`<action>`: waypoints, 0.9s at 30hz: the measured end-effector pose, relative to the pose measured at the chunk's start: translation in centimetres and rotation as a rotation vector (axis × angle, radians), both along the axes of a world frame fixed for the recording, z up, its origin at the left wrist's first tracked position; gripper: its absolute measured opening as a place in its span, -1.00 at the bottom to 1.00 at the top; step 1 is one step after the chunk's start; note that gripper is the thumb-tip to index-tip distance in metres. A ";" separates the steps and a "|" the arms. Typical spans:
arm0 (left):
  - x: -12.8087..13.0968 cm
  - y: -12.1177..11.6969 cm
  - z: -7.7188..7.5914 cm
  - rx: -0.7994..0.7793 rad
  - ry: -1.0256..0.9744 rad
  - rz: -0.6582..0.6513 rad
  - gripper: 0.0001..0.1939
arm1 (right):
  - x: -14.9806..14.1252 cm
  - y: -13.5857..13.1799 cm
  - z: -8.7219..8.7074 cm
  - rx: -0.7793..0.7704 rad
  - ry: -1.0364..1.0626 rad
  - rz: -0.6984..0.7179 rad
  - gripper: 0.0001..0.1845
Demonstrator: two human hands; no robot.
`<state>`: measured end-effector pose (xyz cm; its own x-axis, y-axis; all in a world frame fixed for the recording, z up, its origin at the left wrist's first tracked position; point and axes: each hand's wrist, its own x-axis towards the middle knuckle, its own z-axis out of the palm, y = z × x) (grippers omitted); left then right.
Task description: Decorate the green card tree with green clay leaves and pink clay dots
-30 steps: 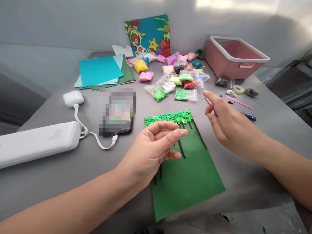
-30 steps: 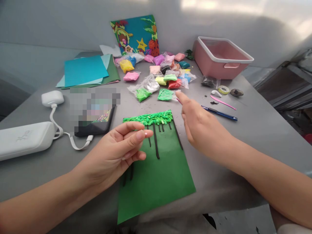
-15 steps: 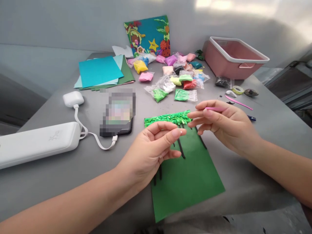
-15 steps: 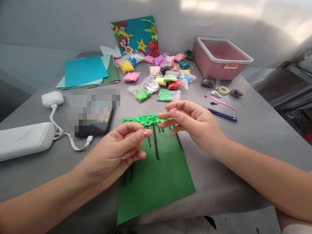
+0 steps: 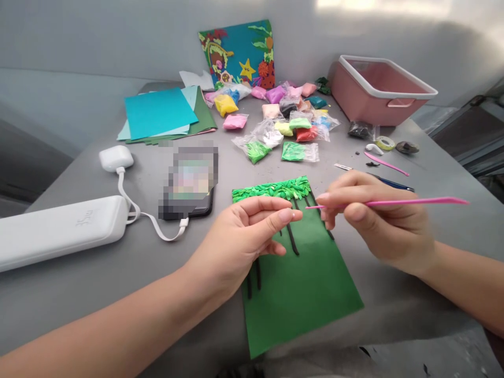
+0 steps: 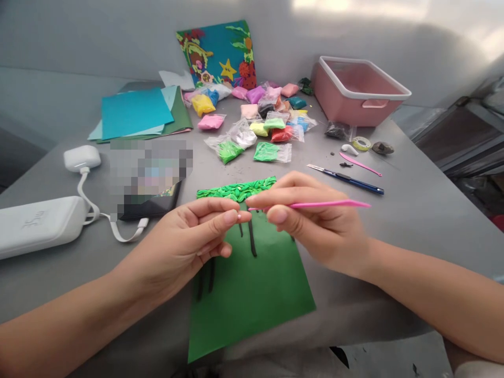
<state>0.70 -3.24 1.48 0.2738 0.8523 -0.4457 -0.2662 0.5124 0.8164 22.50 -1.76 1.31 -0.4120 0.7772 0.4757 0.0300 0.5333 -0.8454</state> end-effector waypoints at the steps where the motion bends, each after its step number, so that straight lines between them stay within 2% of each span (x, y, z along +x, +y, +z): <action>1: 0.0 0.0 0.0 0.002 0.004 -0.014 -0.71 | 0.0 -0.1 0.1 0.039 -0.039 0.011 -0.77; 12: -0.1 -0.3 -0.5 0.002 0.006 -0.073 -0.68 | -0.1 -0.5 0.7 0.132 -0.202 0.036 -0.85; 20: 0.0 -0.3 -0.5 0.021 0.008 -0.060 -0.80 | -0.1 -0.5 0.5 0.173 -0.268 -0.012 -0.86; 27: 0.0 -0.4 -0.5 0.038 0.010 -0.008 -0.82 | -0.3 -0.4 0.7 0.193 -0.280 -0.040 -0.87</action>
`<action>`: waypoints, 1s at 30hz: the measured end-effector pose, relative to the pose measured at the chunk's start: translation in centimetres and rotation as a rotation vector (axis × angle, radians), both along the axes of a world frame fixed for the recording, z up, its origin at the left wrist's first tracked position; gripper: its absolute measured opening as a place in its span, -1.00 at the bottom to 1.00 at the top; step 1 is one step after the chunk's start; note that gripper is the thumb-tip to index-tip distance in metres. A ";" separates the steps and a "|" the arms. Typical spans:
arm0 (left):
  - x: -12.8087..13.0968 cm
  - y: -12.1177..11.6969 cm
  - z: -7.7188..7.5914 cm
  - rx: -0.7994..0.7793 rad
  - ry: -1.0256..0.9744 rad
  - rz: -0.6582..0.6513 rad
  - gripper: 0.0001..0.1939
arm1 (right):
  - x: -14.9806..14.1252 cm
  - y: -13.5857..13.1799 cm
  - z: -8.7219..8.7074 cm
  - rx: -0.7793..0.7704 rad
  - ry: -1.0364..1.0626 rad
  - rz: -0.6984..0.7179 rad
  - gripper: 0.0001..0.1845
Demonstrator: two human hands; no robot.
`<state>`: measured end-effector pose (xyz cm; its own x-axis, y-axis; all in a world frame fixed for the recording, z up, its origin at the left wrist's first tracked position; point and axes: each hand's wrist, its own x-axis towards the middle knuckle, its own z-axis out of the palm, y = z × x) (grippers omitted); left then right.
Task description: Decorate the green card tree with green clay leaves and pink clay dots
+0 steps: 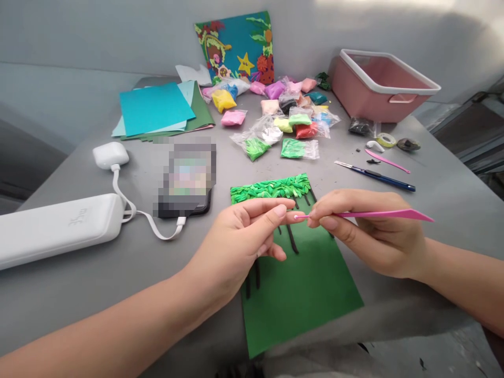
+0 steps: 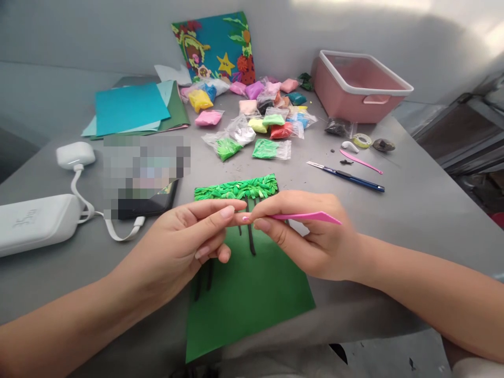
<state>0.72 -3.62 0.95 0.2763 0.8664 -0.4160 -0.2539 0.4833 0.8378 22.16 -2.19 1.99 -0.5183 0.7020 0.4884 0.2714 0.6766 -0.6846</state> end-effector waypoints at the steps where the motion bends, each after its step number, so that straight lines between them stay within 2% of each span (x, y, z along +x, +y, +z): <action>1: 0.0 0.0 0.0 0.005 0.002 0.002 -0.82 | 0.0 0.0 0.0 0.000 -0.004 0.000 -0.87; 4: 0.0 0.1 0.1 0.042 0.040 0.000 -0.79 | -0.1 0.0 0.1 -0.002 -0.019 -0.006 -0.86; 8: 0.0 0.5 0.5 0.157 0.205 -0.024 -0.78 | -0.1 0.1 0.0 -0.012 -0.005 -0.011 -0.86; 12: -0.4 1.0 0.8 0.274 0.341 -0.003 -0.76 | 0.1 0.7 -0.7 -0.027 0.022 -0.022 -0.86; 17: -1.0 1.7 0.8 0.429 0.503 0.052 -0.78 | 0.2 1.7 -1.7 -0.037 -0.059 -0.067 -0.87; 22: -0.9 2.1 0.8 0.314 0.492 -0.015 -0.74 | 0.2 1.9 -1.9 -0.034 -0.043 -0.062 -0.86; 30: -0.5 1.7 0.5 0.187 0.310 -0.095 -0.78 | 0.1 1.7 -1.9 -0.006 0.018 -0.004 -0.87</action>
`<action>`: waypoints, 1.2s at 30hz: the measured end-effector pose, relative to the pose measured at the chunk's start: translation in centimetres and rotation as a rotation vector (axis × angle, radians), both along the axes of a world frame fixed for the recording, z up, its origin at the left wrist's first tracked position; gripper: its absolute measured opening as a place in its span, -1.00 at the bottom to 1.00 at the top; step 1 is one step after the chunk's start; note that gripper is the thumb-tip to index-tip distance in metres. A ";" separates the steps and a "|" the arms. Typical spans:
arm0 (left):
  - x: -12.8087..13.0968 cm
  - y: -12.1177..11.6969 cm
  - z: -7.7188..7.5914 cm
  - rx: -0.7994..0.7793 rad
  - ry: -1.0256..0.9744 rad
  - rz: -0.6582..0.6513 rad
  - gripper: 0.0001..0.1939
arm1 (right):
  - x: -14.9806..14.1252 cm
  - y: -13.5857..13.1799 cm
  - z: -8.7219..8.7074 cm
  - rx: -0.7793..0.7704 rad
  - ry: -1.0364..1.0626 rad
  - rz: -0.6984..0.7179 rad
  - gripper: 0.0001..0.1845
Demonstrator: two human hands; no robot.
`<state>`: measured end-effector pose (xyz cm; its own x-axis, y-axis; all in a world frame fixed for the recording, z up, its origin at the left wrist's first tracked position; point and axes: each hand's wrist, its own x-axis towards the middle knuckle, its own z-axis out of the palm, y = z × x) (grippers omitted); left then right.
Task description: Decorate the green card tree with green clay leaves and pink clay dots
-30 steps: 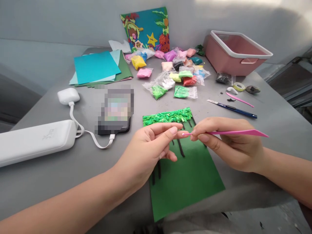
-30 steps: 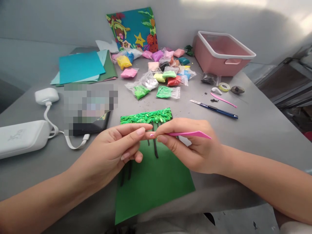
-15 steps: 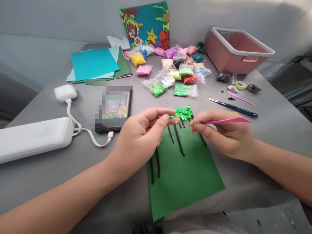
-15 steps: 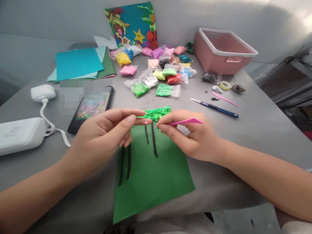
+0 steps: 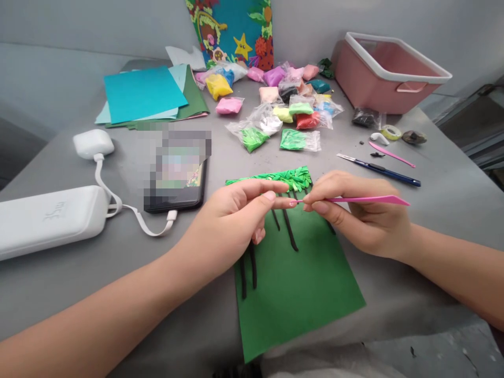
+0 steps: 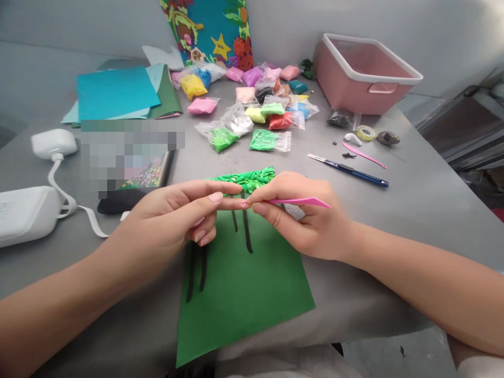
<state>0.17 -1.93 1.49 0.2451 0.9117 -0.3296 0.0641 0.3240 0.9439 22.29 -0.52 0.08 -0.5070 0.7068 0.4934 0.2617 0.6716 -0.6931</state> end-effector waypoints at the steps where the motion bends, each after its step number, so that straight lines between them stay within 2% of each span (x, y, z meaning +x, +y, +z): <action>1: 0.0 0.0 0.0 -0.012 -0.011 0.002 -0.79 | 0.0 0.0 0.0 0.001 -0.002 0.001 -0.87; 7: 0.1 0.0 0.1 -0.016 -0.030 0.036 -0.78 | 0.1 -0.1 0.3 -0.018 -0.015 -0.002 -0.86; 22: 0.2 -0.2 0.5 -0.054 -0.003 0.044 -0.73 | -0.1 0.1 0.2 0.063 -0.036 0.050 -0.82; 29: 0.2 -0.2 0.5 -0.053 -0.004 0.040 -0.73 | 0.0 0.0 0.2 0.069 -0.051 0.023 -0.81; 36: 0.3 -0.1 0.6 -0.060 0.009 0.039 -0.73 | 0.1 -0.1 0.3 -0.001 -0.016 0.023 -0.84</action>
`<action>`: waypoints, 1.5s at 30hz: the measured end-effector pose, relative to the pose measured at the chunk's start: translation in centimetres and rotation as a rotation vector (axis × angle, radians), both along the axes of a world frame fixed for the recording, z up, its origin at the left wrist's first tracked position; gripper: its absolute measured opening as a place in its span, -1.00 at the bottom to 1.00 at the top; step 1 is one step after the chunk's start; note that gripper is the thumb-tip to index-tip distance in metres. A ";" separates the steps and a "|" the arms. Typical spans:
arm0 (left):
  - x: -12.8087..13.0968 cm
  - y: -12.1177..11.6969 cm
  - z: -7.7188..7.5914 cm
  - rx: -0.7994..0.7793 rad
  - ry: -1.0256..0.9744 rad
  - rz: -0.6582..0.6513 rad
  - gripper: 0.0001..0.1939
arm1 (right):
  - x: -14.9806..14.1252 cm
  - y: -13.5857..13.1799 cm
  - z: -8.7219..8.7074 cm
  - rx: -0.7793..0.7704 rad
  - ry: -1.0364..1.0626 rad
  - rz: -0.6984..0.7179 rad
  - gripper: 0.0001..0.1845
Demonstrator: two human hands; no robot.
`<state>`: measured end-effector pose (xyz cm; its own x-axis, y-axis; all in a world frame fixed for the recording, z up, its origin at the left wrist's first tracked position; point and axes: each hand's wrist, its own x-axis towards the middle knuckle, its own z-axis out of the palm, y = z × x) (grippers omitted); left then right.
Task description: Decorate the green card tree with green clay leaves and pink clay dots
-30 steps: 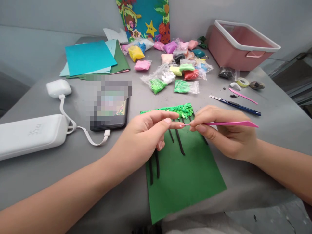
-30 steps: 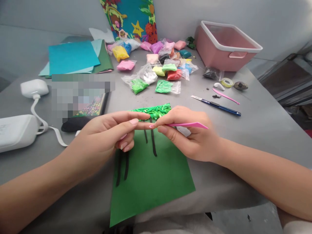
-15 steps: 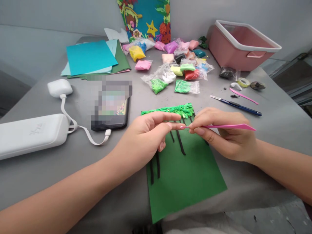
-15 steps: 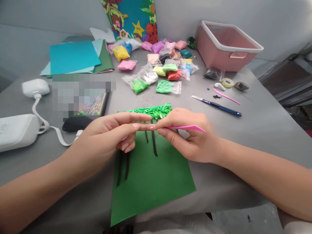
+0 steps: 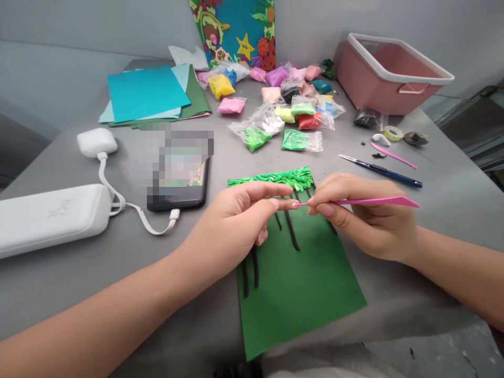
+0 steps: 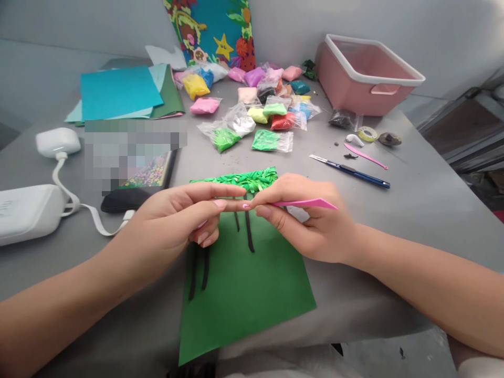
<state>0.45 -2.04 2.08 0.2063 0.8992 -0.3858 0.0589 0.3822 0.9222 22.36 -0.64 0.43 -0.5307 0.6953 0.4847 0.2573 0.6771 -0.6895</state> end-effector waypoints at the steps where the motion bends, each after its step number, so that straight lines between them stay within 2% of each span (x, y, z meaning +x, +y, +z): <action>1: 0.0 0.0 0.0 -0.004 -0.001 -0.001 -0.74 | 0.0 0.0 0.1 -0.014 0.003 -0.005 -0.85; 3: -0.1 0.0 -0.2 0.004 -0.025 0.002 -0.73 | 0.1 -0.1 0.2 -0.030 0.014 -0.007 -0.85; 8: -0.2 -0.3 -0.8 0.080 -0.197 -0.043 -0.55 | 0.0 -0.2 0.4 -0.014 0.081 0.039 -0.78; 13: -0.2 -0.6 -0.9 0.168 -0.203 -0.133 -0.58 | -0.1 -0.3 0.4 0.039 0.131 0.085 -0.79; 20: -0.3 -0.6 -0.9 0.155 -0.237 -0.126 -0.62 | -0.1 -0.5 0.6 0.000 0.081 0.048 -0.79; 23: -0.2 -0.5 -0.8 0.156 -0.172 -0.141 -0.74 | -0.1 -0.5 0.8 -0.025 0.137 0.067 -0.79; 26: -0.2 -0.4 -0.5 0.102 -0.111 -0.095 -0.80 | 0.9 0.7 0.9 0.048 0.195 -0.049 -0.76; 28: -0.2 -0.4 -0.4 0.080 -0.098 -0.050 -0.79 | 2.4 2.6 0.5 0.191 0.024 -0.188 -0.78; 31: -0.3 -0.2 -0.5 0.094 -0.101 -0.044 -0.83 | 5.5 6.1 -0.7 0.431 -0.426 -0.187 -0.75; 33: -0.4 -0.1 -0.8 0.098 -0.147 -0.054 -0.84 | 7.0 7.7 -1.4 0.425 -0.522 -0.140 -0.68; 35: -0.5 -0.1 -1.1 0.084 -0.214 -0.054 -0.80 | 7.5 8.1 -1.4 0.394 -0.640 -0.126 -0.57; 37: -0.4 -0.1 -1.3 0.063 -0.258 -0.046 -0.74 | 6.7 7.2 -0.9 0.396 -0.634 -0.154 -0.58; 39: -0.3 -0.1 -1.5 0.041 -0.273 -0.041 -0.68 | 5.1 5.5 -0.1 0.407 -0.488 -0.158 -0.68; 41: -0.2 -0.2 -1.5 0.011 -0.276 -0.046 -0.64 | 3.1 3.6 0.5 0.335 -0.254 -0.028 -0.73; 43: 0.0 -0.3 -1.4 -0.009 -0.289 -0.069 -0.59 | 1.5 1.9 0.6 0.305 -0.157 0.088 -0.63; 45: 0.1 -0.4 -1.3 -0.018 -0.310 -0.092 -0.55 | 0.3 0.6 0.3 0.345 -0.113 0.095 -0.78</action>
<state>0.54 -2.48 0.78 0.3969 0.8648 -0.3077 -0.1890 0.4051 0.8945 22.68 -0.06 0.78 -0.6486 0.4460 0.6168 0.2430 0.8893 -0.3874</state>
